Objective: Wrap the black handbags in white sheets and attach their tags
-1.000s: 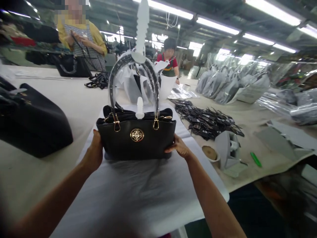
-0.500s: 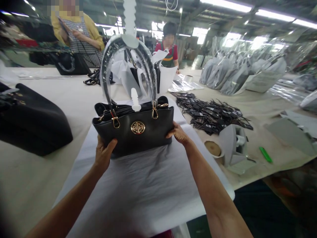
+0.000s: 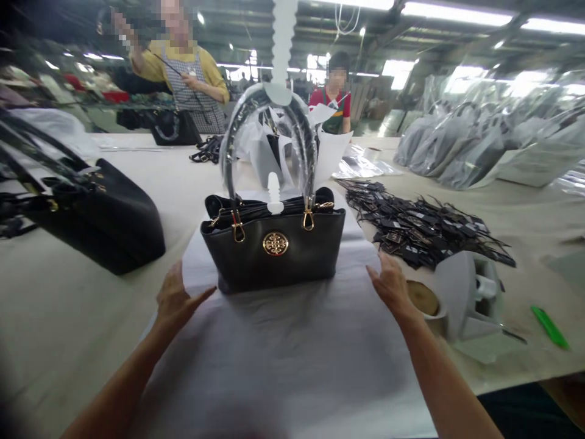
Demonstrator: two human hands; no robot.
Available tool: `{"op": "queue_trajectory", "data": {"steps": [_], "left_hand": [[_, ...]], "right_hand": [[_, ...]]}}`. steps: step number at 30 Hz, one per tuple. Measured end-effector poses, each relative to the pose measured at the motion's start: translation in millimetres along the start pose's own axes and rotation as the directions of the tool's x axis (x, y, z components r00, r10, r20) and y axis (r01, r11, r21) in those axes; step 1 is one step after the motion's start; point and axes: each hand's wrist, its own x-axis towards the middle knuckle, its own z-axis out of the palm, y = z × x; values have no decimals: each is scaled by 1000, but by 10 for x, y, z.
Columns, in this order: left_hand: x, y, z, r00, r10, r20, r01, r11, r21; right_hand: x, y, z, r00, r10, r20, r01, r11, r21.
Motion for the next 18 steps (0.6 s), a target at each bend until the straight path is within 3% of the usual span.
{"op": "queue_trajectory", "data": {"steps": [3, 6, 11, 18], "left_hand": [[88, -136, -176, 954, -290, 71, 275, 946, 173], [180, -181, -282, 880, -449, 156, 404, 879, 255], [256, -186, -304, 818, -533, 217, 430, 816, 386], [250, -254, -219, 844, -485, 229, 360, 829, 428]], "right_hand": [[-16, 0, 62, 996, 82, 40, -72, 975, -212], [-28, -134, 86, 980, 173, 98, -126, 922, -366], [-13, -323, 47, 963, 263, 66, -190, 828, -528], [-44, -384, 16, 966, 248, 70, -163, 801, -576]]}}
